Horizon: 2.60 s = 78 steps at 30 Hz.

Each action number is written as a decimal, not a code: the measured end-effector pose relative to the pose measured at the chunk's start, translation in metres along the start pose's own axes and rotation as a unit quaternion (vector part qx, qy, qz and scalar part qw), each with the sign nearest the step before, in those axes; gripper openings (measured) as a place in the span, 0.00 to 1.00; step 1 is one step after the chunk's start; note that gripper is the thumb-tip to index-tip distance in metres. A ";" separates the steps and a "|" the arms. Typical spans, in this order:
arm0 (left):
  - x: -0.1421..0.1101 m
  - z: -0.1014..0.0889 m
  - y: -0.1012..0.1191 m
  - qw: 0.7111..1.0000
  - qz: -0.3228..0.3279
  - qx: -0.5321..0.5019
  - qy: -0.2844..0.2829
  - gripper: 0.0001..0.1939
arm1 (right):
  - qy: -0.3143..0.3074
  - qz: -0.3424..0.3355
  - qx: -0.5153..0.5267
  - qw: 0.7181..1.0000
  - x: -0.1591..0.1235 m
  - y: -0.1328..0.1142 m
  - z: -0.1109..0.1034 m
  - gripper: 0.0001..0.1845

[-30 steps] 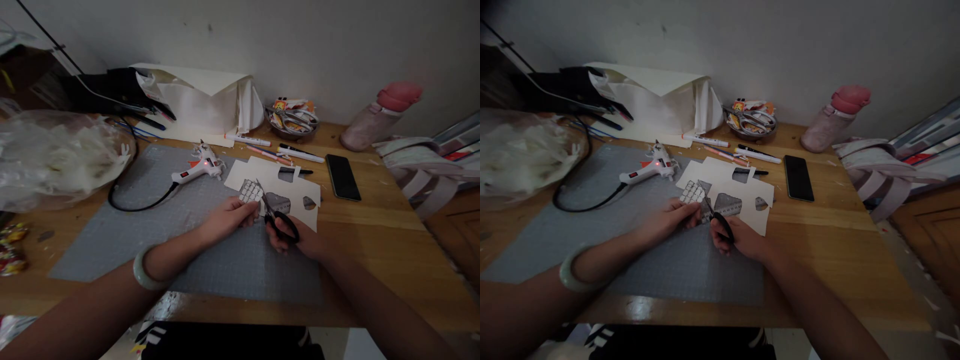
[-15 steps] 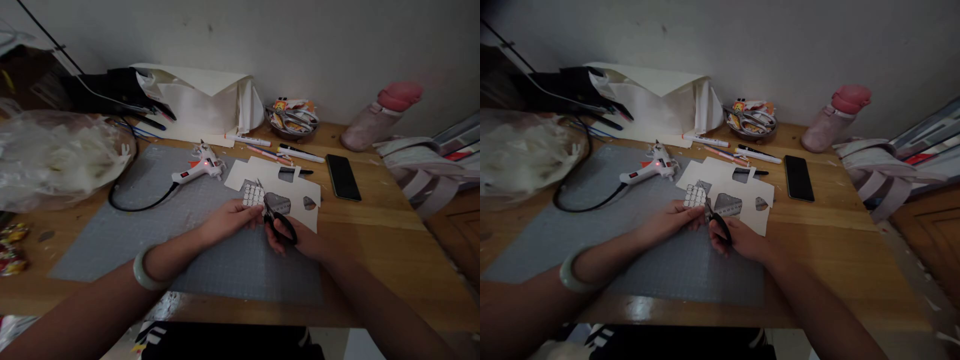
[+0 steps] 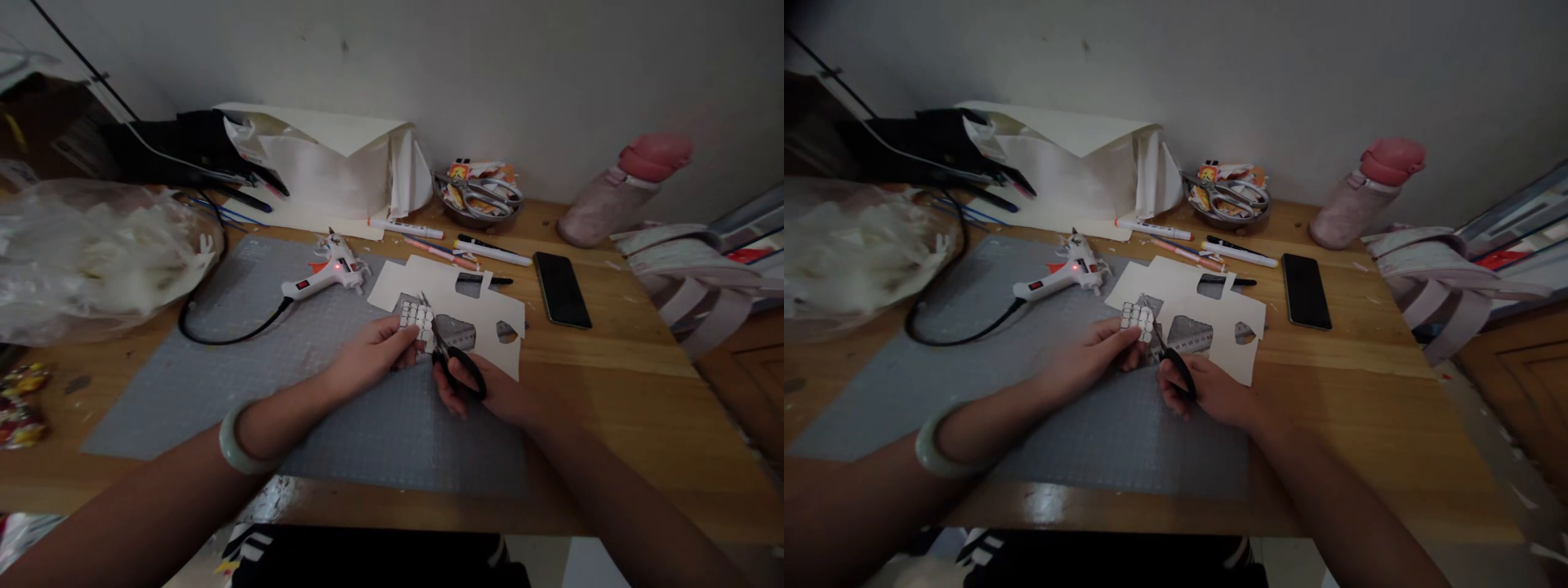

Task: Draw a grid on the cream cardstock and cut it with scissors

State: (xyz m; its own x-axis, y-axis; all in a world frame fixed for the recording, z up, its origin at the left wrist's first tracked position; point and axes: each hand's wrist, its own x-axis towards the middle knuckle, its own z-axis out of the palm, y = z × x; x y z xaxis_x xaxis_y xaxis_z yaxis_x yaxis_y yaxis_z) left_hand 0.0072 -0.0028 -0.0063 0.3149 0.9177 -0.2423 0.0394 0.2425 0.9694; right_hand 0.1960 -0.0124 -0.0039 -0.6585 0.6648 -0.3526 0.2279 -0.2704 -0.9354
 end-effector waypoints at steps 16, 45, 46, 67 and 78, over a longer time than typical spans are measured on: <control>-0.002 -0.001 0.002 0.999 0.010 0.031 0.010 0.16 | -0.009 0.014 0.039 0.999 0.000 -0.001 0.002 0.32; -0.003 -0.004 0.001 0.998 0.044 0.038 -0.002 0.18 | -0.020 -0.021 0.076 0.997 -0.003 0.009 -0.003 0.31; -0.003 -0.005 0.001 0.998 0.043 0.038 -0.004 0.18 | -0.023 -0.020 0.074 0.997 -0.003 0.009 -0.003 0.31; -0.002 -0.006 -0.004 0.998 0.052 0.029 -0.020 0.18 | -0.026 -0.028 0.056 0.998 -0.002 0.008 -0.004 0.30; -0.001 -0.006 -0.005 0.999 0.043 0.002 0.014 0.16 | -0.012 0.002 0.069 0.998 -0.001 0.005 -0.002 0.28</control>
State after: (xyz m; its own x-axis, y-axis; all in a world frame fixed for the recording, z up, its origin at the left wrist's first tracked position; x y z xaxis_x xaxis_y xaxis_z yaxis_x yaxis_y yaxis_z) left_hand 0.0012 -0.0029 -0.0113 0.2913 0.9434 -0.1583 0.0166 0.1605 0.9869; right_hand 0.1997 -0.0128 -0.0082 -0.6758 0.6470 -0.3531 0.1304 -0.3666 -0.9212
